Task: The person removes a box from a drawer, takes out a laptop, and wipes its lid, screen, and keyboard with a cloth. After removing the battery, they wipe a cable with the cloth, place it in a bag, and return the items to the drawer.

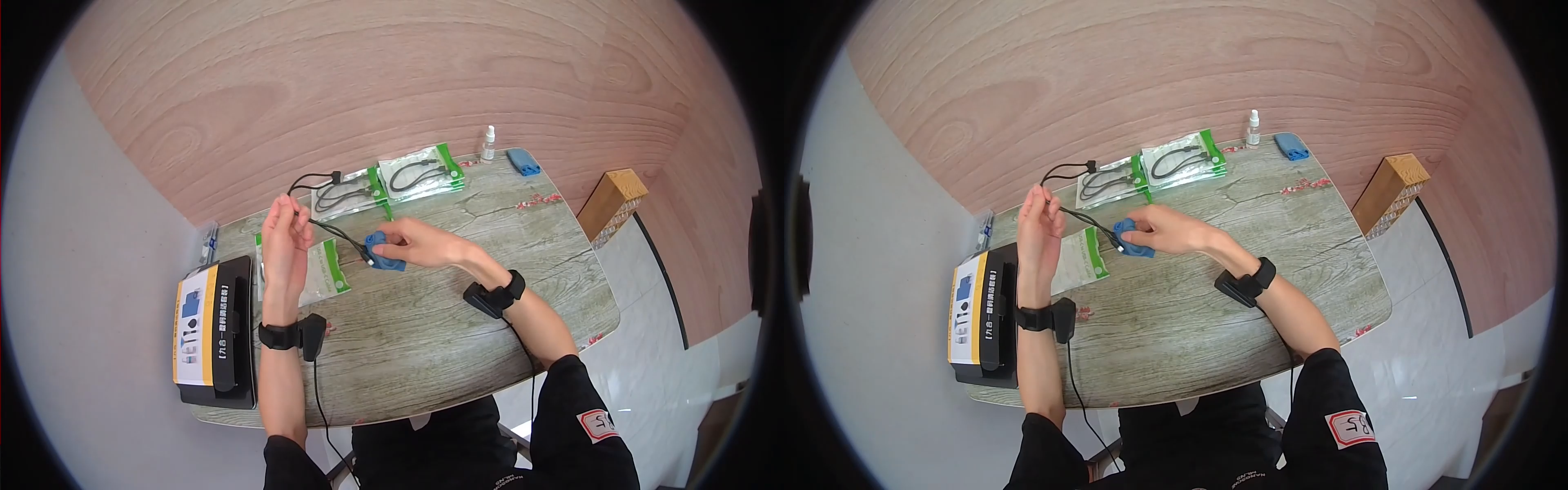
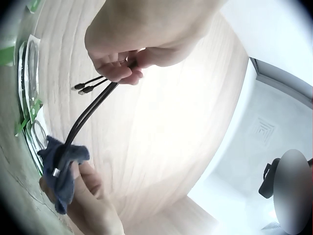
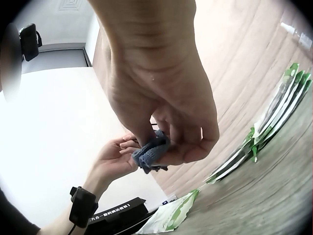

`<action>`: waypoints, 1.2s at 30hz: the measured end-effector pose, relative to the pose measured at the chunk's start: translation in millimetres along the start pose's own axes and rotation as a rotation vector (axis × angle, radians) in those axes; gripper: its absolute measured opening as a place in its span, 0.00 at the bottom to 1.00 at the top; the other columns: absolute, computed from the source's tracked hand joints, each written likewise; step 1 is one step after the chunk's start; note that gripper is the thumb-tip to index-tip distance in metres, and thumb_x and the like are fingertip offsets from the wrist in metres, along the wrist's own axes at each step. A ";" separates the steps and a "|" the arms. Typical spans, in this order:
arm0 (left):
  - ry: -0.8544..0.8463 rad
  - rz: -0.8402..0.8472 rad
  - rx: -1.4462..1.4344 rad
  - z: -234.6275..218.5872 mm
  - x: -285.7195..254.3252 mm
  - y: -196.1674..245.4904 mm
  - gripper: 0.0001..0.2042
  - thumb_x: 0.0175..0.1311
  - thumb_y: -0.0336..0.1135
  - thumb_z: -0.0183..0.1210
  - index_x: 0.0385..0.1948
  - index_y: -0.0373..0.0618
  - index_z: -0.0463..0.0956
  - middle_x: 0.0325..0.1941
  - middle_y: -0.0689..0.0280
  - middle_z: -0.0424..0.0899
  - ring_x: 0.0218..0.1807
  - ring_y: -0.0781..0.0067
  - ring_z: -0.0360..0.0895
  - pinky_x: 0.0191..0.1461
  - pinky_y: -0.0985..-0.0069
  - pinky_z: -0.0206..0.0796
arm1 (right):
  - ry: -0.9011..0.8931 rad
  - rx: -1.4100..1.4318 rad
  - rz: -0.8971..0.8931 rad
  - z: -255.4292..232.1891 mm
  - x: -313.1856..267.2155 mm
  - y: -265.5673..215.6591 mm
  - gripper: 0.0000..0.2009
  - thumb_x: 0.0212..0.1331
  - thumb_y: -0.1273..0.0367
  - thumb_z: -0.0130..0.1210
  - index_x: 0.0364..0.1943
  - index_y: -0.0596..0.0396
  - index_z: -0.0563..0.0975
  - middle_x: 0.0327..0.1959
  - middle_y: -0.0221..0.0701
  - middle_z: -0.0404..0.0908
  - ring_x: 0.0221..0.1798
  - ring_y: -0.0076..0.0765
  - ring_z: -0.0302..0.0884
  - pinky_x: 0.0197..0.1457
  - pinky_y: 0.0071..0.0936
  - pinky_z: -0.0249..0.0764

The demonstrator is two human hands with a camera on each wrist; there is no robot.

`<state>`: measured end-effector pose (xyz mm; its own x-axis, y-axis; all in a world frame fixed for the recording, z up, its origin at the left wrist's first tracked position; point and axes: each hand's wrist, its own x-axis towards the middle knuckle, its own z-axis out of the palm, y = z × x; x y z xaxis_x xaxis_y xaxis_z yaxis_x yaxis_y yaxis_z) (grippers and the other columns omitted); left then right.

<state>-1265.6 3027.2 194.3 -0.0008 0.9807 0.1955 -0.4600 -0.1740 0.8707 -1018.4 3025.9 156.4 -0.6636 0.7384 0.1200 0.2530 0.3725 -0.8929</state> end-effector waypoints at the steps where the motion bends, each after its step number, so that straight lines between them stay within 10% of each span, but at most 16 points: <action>1: -0.001 0.011 -0.022 -3.9 1.8 2.3 0.12 0.79 0.42 0.50 0.32 0.51 0.68 0.24 0.75 0.69 0.21 0.86 0.58 0.25 0.84 0.51 | -0.016 -0.091 0.010 -4.3 -1.6 -0.5 0.13 0.73 0.62 0.54 0.46 0.60 0.79 0.37 0.32 0.84 0.39 0.26 0.74 0.44 0.32 0.74; 8: 0.011 -0.076 0.008 -22.5 5.8 6.2 0.13 0.77 0.38 0.49 0.26 0.52 0.64 0.23 0.76 0.62 0.22 0.87 0.54 0.24 0.83 0.47 | 0.149 -0.853 0.176 -63.2 -32.9 12.7 0.10 0.64 0.65 0.59 0.41 0.58 0.81 0.38 0.42 0.85 0.43 0.51 0.82 0.46 0.44 0.76; 13: -0.014 -0.098 0.039 -11.8 2.9 5.2 0.14 0.76 0.38 0.49 0.25 0.53 0.61 0.23 0.77 0.60 0.22 0.86 0.53 0.25 0.82 0.46 | 0.239 -1.218 0.650 -79.2 -46.1 41.4 0.09 0.59 0.67 0.60 0.42 0.53 0.83 0.42 0.42 0.86 0.47 0.54 0.82 0.51 0.47 0.78; 19: -0.093 -0.148 0.159 -5.3 -0.8 8.1 0.18 0.76 0.37 0.51 0.20 0.54 0.58 0.20 0.77 0.56 0.22 0.86 0.50 0.25 0.82 0.46 | 0.228 -1.078 0.523 -68.5 -40.8 12.5 0.12 0.62 0.65 0.58 0.41 0.60 0.83 0.44 0.48 0.85 0.50 0.56 0.83 0.53 0.46 0.79; 25: -0.305 -0.308 0.206 4.0 -7.4 6.4 0.20 0.75 0.37 0.52 0.18 0.53 0.58 0.18 0.78 0.55 0.21 0.86 0.50 0.25 0.82 0.46 | 0.428 -0.343 -0.158 -19.7 -4.7 -15.1 0.25 0.78 0.54 0.43 0.55 0.64 0.78 0.51 0.47 0.84 0.54 0.51 0.82 0.61 0.38 0.75; 32: -0.197 -0.301 0.019 -7.4 0.6 -7.6 0.18 0.72 0.35 0.55 0.19 0.53 0.60 0.19 0.78 0.58 0.20 0.87 0.52 0.25 0.80 0.48 | -0.098 0.258 0.018 15.7 6.6 -6.2 0.26 0.81 0.53 0.35 0.48 0.60 0.79 0.38 0.32 0.85 0.40 0.25 0.79 0.55 0.27 0.76; 36: -0.148 -0.291 -0.017 -12.8 4.3 -11.8 0.18 0.72 0.36 0.55 0.19 0.52 0.61 0.19 0.76 0.62 0.20 0.84 0.56 0.26 0.80 0.50 | -0.059 0.354 0.119 18.8 4.9 -14.3 0.23 0.81 0.55 0.38 0.43 0.60 0.78 0.28 0.26 0.78 0.33 0.21 0.76 0.35 0.23 0.76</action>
<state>-1271.6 3034.6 179.1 0.2612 0.9653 0.0037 -0.4371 0.1148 0.8921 -1038.4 3013.6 161.6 -0.6866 0.7270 -0.0099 0.0785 0.0606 -0.9951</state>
